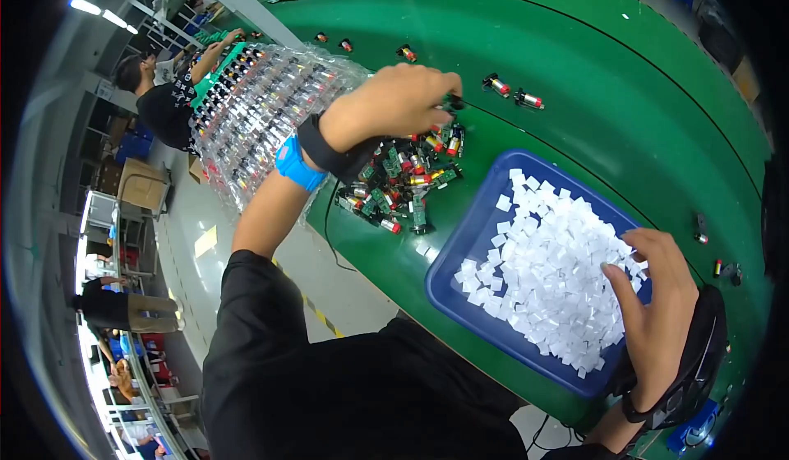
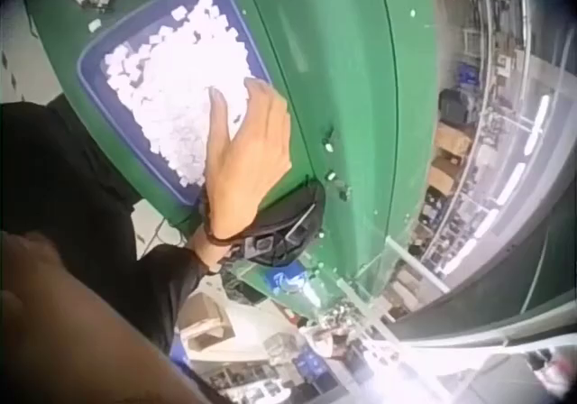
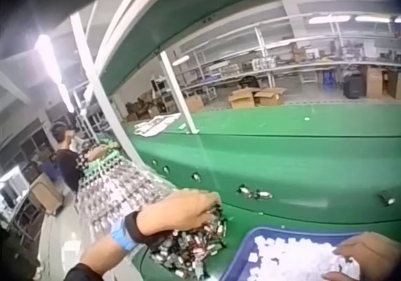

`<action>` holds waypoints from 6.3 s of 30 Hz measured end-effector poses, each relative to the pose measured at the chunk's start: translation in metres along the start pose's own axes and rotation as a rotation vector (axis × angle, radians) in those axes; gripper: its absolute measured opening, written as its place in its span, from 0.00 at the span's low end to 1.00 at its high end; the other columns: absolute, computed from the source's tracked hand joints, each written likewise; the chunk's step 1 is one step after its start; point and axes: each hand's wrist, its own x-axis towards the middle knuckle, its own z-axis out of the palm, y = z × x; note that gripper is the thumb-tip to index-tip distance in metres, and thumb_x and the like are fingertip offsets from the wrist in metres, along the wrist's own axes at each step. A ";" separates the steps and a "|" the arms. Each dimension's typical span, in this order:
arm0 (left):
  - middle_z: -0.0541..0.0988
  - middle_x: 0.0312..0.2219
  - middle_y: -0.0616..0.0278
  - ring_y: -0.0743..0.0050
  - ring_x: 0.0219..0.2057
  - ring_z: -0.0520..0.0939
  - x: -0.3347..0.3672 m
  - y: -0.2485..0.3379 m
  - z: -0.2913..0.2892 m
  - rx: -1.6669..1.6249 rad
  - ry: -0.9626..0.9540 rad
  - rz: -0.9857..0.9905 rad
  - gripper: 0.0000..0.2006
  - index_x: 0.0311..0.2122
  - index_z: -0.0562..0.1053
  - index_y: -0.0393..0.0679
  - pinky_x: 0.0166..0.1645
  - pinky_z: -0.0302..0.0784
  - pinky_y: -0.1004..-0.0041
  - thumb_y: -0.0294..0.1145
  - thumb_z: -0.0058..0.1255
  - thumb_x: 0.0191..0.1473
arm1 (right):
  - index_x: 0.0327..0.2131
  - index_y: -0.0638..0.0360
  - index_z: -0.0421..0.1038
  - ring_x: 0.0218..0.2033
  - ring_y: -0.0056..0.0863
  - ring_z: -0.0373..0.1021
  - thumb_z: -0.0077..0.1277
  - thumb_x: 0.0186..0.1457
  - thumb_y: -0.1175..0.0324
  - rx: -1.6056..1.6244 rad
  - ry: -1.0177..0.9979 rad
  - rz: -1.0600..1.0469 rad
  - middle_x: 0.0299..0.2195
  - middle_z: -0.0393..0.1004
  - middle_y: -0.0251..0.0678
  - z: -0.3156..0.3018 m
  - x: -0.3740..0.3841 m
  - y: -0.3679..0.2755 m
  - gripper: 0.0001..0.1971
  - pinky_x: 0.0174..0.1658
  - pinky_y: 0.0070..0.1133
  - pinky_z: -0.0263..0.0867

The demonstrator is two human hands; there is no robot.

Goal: The person assembles electronic components by picking up a circuit board and a battery, pressing a white adhesive square onto the board, and then pressing the battery onto the adhesive. Each completed unit is then placed onto the green conveyor belt.

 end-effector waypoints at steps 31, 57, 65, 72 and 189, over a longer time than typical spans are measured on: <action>0.79 0.30 0.43 0.50 0.27 0.83 0.024 0.170 0.045 -1.145 0.408 0.388 0.19 0.49 0.61 0.37 0.30 0.76 0.60 0.33 0.54 0.60 | 0.50 0.69 0.73 0.39 0.38 0.77 0.53 0.58 0.82 -0.125 0.381 0.037 0.43 0.78 0.48 0.063 -0.005 -0.008 0.16 0.39 0.25 0.73; 0.80 0.34 0.50 0.71 0.27 0.82 0.040 0.150 0.031 -1.844 -0.312 0.531 0.18 0.45 0.69 0.29 0.23 0.82 0.72 0.37 0.55 0.61 | 0.48 0.65 0.71 0.40 0.19 0.68 0.47 0.67 0.69 0.397 0.405 0.369 0.41 0.72 0.33 0.045 0.004 0.018 0.11 0.42 0.17 0.64; 0.80 0.30 0.53 0.75 0.25 0.81 0.038 0.142 0.016 -1.889 -0.360 0.402 0.22 0.42 0.71 0.28 0.19 0.79 0.75 0.43 0.56 0.61 | 0.39 0.62 0.78 0.40 0.43 0.77 0.65 0.50 0.79 -0.117 0.313 -0.161 0.40 0.79 0.44 0.017 0.020 -0.015 0.12 0.46 0.29 0.73; 0.79 0.28 0.51 0.57 0.25 0.80 0.032 0.149 0.035 -1.127 0.423 0.660 0.16 0.39 0.70 0.33 0.27 0.74 0.60 0.37 0.56 0.60 | 0.40 0.64 0.76 0.36 0.34 0.74 0.60 0.54 0.78 0.144 0.192 0.036 0.36 0.77 0.40 0.024 0.007 0.013 0.09 0.40 0.24 0.71; 0.80 0.42 0.50 0.70 0.34 0.85 0.006 0.168 -0.010 -1.539 -0.007 0.401 0.15 0.50 0.71 0.30 0.32 0.87 0.73 0.22 0.55 0.59 | 0.45 0.61 0.74 0.27 0.25 0.77 0.67 0.47 0.78 0.603 0.390 -0.058 0.30 0.78 0.38 0.026 -0.003 0.006 0.20 0.27 0.16 0.70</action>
